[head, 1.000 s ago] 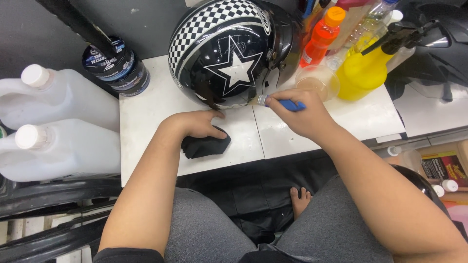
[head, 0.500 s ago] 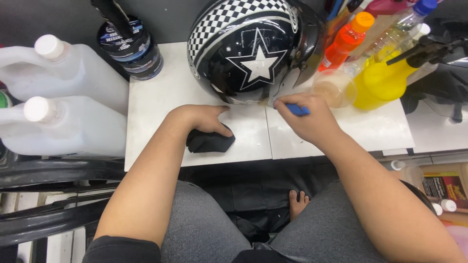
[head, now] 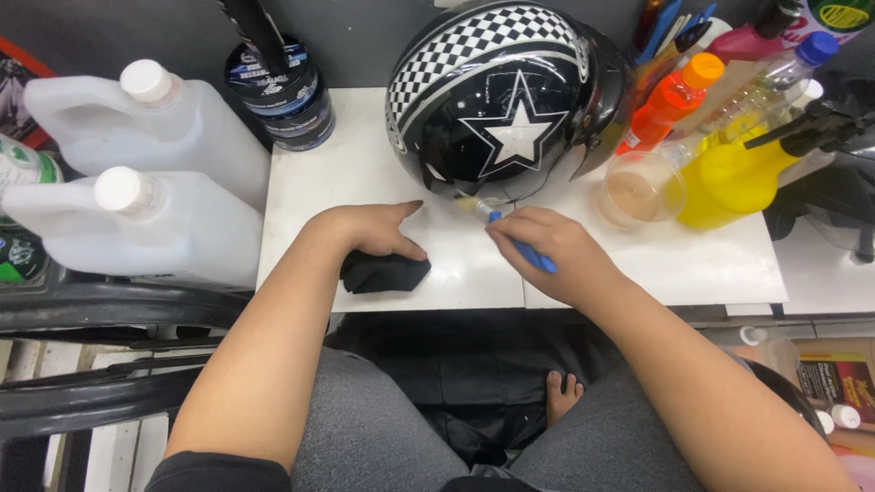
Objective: The person applies a liquid to a black motorcycle helmet with a checkered pattern using a brush, then wipes the helmet with a black cloth. The person rotates the helmet to clean different areas.
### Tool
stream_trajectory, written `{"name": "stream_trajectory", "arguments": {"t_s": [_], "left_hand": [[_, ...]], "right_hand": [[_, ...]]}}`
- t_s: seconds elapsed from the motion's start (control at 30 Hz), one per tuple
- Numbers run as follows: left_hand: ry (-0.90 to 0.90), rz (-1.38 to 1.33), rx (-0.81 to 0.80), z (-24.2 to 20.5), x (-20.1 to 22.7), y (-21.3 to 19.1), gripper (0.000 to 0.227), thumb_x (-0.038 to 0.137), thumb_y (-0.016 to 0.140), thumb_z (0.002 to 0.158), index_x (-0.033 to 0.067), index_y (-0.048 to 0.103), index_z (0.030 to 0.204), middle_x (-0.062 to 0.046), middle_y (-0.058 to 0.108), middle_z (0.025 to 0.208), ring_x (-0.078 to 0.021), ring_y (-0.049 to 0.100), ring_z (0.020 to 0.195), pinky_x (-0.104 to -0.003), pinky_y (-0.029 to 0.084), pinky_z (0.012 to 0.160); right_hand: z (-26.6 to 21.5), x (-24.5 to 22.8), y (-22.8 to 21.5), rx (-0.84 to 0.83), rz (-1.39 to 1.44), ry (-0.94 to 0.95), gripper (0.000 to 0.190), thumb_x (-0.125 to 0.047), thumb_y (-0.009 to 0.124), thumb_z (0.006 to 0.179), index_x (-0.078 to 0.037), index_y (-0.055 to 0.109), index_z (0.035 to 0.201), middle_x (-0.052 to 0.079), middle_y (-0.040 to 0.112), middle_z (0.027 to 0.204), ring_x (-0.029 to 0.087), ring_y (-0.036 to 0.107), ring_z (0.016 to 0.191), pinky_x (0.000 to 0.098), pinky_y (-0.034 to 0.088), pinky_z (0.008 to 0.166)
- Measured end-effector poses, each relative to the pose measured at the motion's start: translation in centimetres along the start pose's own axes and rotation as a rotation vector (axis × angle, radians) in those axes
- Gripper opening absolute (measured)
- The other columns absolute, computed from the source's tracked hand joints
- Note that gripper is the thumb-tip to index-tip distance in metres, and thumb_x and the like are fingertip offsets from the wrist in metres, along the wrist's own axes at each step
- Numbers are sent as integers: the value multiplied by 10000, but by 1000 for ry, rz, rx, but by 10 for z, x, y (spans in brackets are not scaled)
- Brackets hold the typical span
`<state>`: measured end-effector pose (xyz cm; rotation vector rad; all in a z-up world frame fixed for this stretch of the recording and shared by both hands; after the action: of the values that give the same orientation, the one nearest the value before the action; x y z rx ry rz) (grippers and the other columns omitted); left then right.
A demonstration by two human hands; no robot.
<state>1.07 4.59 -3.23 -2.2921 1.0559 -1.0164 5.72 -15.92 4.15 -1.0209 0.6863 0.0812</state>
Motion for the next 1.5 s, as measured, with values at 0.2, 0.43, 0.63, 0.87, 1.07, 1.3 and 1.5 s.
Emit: {"name": "stream_trajectory", "arguments": {"t_s": [0.2,0.43,0.63,0.87,1.07,1.3,1.5], "left_hand": [[103,-74,96,-13,17,-10,920,430,730,830,36,334,1560,-299,529,1428,-413,530,1327,-598,436,1056],[89,-51,80,-20,-3,-8,946,430,725,831,62,288,1585,-294,532,1425,-406,546,1311,-602,459,1030],[57,-38,33,-29,-18,-2,909,414,712,849,79,297,1585,-274,506,1461,-410,508,1345,-596,457,1036],[58,-49,14,-20,-30,2,927,455,713,836,70,311,1578,-273,494,1472,-416,493,1357,-601,447,1045],[73,-51,-11,-26,-25,1,923,449,693,847,39,300,1575,-288,471,1485,-425,470,1374,-604,431,1059],[83,-57,-19,-21,-20,-1,953,470,694,839,7,293,1569,-302,471,1476,-440,474,1363,-619,429,1049],[77,-41,-27,-12,-14,4,982,486,716,822,18,285,1570,-312,488,1449,-443,487,1342,-634,442,1022]], "right_hand": [[0,16,11,-45,-105,54,175,-86,665,948,-72,739,1106,111,751,904,275,739,906,336,591,805],[4,-21,7,9,-144,-139,222,-90,733,897,-69,692,1114,99,737,869,272,733,850,346,600,762],[8,-11,17,-31,-280,-168,148,-60,761,866,-88,764,1012,108,748,869,260,740,888,326,606,789],[20,-28,30,40,-368,-187,143,-123,755,908,-126,764,1051,56,727,912,197,717,910,289,592,839],[16,-1,57,-12,-475,-122,95,-137,762,896,-128,764,991,41,712,822,159,715,806,245,598,767],[25,-9,56,-11,-515,-71,79,-163,754,916,-137,752,990,35,691,807,165,705,812,248,589,771],[32,-19,64,28,-451,-127,85,-180,728,931,-178,748,1013,20,673,844,172,694,846,269,581,782]]}}
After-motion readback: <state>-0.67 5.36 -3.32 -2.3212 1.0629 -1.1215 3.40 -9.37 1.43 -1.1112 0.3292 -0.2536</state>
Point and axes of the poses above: each hand's wrist, its own z-axis towards the middle knuckle, its own y-axis out of the palm, x = y × z, the point moved 7 cm from there along z, towards the middle knuckle
